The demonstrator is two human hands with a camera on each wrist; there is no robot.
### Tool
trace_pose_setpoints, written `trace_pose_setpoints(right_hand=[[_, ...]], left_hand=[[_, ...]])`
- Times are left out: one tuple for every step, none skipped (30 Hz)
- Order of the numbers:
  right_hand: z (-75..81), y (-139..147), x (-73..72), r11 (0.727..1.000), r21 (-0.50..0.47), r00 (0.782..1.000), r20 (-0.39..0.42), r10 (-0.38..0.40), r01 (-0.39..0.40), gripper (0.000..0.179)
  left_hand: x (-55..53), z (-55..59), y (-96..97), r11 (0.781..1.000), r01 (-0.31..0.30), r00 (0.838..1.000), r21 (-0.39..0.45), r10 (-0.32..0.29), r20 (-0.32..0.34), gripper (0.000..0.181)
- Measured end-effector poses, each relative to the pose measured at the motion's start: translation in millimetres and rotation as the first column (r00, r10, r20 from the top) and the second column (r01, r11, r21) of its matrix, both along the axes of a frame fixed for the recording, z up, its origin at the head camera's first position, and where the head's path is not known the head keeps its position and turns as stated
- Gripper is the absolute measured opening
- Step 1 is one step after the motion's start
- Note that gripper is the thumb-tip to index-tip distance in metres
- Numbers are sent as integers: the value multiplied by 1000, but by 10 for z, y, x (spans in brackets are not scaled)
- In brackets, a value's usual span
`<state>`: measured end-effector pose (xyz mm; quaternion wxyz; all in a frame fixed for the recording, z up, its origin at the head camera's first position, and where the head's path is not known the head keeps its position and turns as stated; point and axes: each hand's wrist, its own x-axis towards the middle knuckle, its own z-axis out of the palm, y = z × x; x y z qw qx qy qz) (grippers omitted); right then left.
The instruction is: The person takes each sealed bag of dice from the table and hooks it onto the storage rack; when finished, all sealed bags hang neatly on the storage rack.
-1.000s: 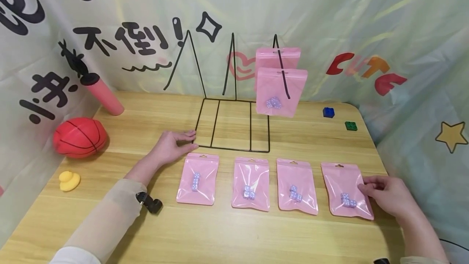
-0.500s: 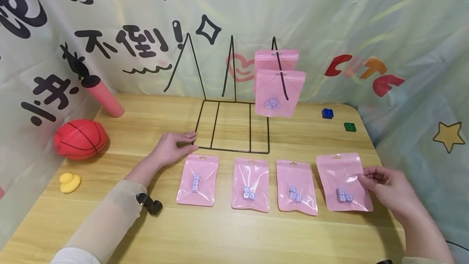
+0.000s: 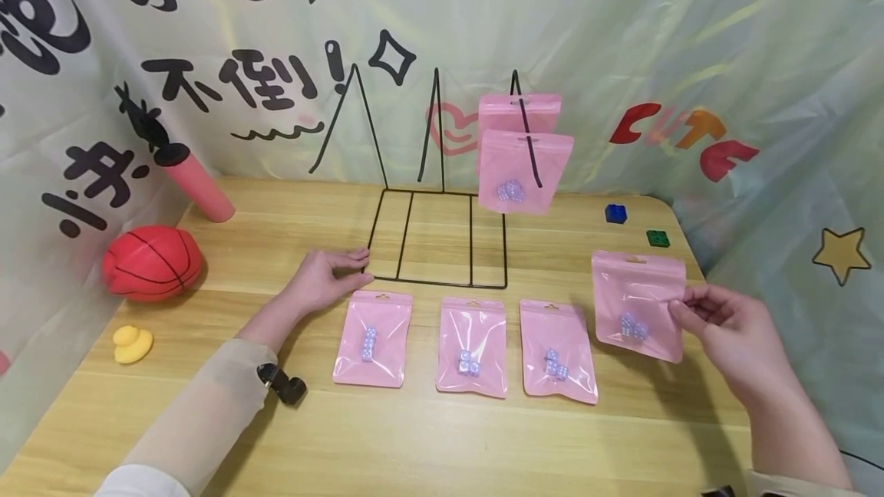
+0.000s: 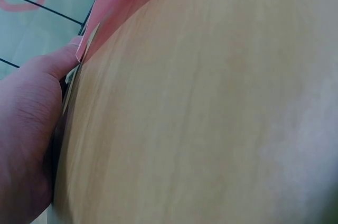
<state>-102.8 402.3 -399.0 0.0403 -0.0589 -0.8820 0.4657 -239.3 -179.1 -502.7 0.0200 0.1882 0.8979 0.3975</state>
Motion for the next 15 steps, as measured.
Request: trace_pose_setpoints(right_hand=[[26,-29,-5,1000,-7,1000,-6,-2,2,3],[50,-59,-9,1000,-15,1000,-10,-5,5,3],[73,-89,-12,1000,-27,1000,-14,-6,6,3],[93,-124,-15,999,-35,1000,-21,-9,8,3],[113,-160,-16,999,-44,1000,-26,-12,11,3],[132,-192,-14,998,-55,999,-36,-13,11,4],[149,-224,-14,998,-66,999,-50,-9,6,3],[166,-258,-14,997,-72,998,-62,-6,2,3],[185,-293,-13,997,-78,997,-75,1,-7,3],[204,-329,-13,997,-81,996,-85,7,-14,4],[223,-365,-14,996,-83,996,-91,14,-22,5],[241,-401,-16,996,-86,995,-97,22,-30,5],[256,-441,-18,996,-85,994,-104,29,-38,6],[272,-479,-20,995,-89,993,-108,36,-46,6],[286,-515,-22,994,-95,993,-113,43,-54,6]], left_hand=[[-4,-3,-2,1000,1,1000,-1,-1,-4,39],[-6,-4,-5,1000,1,1000,-1,-1,-8,39],[-8,-6,-7,1000,2,1000,-3,-2,-11,39],[-9,-8,-10,1000,5,1000,-1,-5,-15,39],[-8,-7,-11,1000,5,1000,0,-5,-17,38],[-5,-6,-12,1000,5,1000,1,-5,-17,38],[-3,-6,-11,1000,4,1000,1,-4,-15,38],[0,-7,-10,1000,6,1000,4,-6,-15,38],[3,-6,-9,1000,7,1000,6,-7,-14,38],[5,-7,-8,1000,10,1000,9,-9,-13,39],[5,-7,-6,1000,10,1000,10,-10,-14,39],[4,-11,-7,1000,11,1000,10,-11,-16,39],[3,-19,-6,1000,12,1000,10,-12,-21,40],[0,-27,-7,1000,13,1000,13,-13,-27,40],[1,-30,-7,1000,14,999,13,-14,-31,40]])
